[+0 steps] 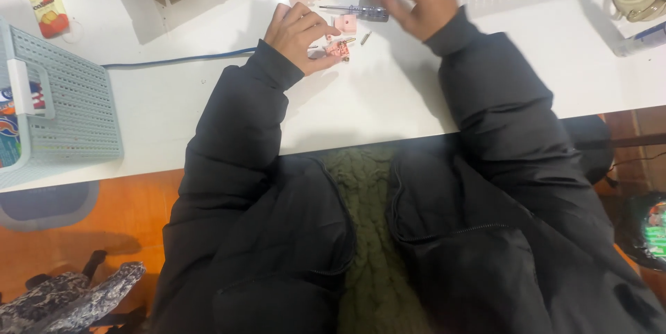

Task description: Assembling small pink plastic components using a small screwdriver on a white workbench.

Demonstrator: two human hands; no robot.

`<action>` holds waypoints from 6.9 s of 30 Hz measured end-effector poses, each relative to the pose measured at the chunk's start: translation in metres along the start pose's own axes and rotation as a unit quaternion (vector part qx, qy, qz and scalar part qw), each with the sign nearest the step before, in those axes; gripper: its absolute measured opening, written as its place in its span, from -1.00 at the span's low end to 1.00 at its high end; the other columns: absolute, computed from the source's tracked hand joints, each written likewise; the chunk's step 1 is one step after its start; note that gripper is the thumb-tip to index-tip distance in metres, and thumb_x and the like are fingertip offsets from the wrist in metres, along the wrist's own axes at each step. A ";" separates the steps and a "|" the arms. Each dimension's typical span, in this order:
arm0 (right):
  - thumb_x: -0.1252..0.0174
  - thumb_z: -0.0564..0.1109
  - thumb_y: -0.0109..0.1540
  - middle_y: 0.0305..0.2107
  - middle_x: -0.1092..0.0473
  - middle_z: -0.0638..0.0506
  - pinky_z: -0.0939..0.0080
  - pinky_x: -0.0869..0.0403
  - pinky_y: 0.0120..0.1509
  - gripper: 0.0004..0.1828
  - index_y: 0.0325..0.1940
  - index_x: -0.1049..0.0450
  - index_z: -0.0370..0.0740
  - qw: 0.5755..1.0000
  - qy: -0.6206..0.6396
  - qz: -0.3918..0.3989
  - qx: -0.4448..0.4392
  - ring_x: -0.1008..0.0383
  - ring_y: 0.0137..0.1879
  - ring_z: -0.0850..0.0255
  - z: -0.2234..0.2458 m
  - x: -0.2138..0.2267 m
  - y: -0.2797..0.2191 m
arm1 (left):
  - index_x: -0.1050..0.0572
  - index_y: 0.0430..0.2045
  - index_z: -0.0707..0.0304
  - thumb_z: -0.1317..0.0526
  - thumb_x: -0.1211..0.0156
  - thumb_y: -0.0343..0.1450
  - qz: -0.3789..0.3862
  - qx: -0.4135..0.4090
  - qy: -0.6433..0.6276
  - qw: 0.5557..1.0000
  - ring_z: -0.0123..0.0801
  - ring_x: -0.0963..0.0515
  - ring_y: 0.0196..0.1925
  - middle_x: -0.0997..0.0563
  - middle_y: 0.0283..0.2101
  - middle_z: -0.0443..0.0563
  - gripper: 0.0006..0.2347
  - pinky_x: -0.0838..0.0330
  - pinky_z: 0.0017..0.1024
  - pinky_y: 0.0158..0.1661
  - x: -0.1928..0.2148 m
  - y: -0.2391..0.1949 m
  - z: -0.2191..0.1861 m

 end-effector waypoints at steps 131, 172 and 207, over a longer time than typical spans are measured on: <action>-0.45 -0.17 0.46 -0.15 -0.66 -0.20 -0.07 -0.66 0.06 -0.86 0.04 -0.78 -0.30 0.934 0.254 0.191 -0.165 -0.66 -0.12 0.00 0.043 -0.067 -0.011 | -0.77 -0.15 -0.08 0.22 -0.54 0.56 0.005 -0.007 -0.201 0.980 -0.41 -0.59 0.02 -0.71 -0.17 -0.25 -0.93 -0.40 -0.38 0.00 -0.019 0.001 -0.005; -0.32 -0.34 0.45 -0.20 -0.57 -0.24 -0.15 -0.64 0.01 -0.91 -0.04 -0.73 -0.33 0.940 0.304 0.049 -0.148 -0.63 -0.16 -0.10 0.043 -0.063 -0.001 | -0.56 0.42 0.05 0.29 -0.42 0.59 -0.120 0.004 -0.074 0.990 -0.30 -0.65 -0.10 -0.76 -0.03 -0.26 -0.56 -0.50 -0.36 -0.06 -0.017 -0.008 0.000; -0.47 -0.14 0.43 -0.21 -0.63 -0.08 0.05 -0.60 0.03 -0.93 -0.04 -0.78 -0.15 0.947 0.231 0.184 -0.129 -0.63 -0.19 0.06 0.036 -0.092 -0.022 | -0.42 0.44 -0.05 0.25 -0.48 0.53 0.044 0.051 -0.176 0.982 -0.33 -0.65 -0.11 -0.74 -0.22 -0.31 -0.47 -0.49 -0.32 0.06 -0.045 -0.003 -0.005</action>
Point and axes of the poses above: each hand's wrist, its own y-axis towards the middle knuckle, its own x-axis out of the back of the hand, z = x × y, the point moved 10 cm from there along y, towards the middle knuckle
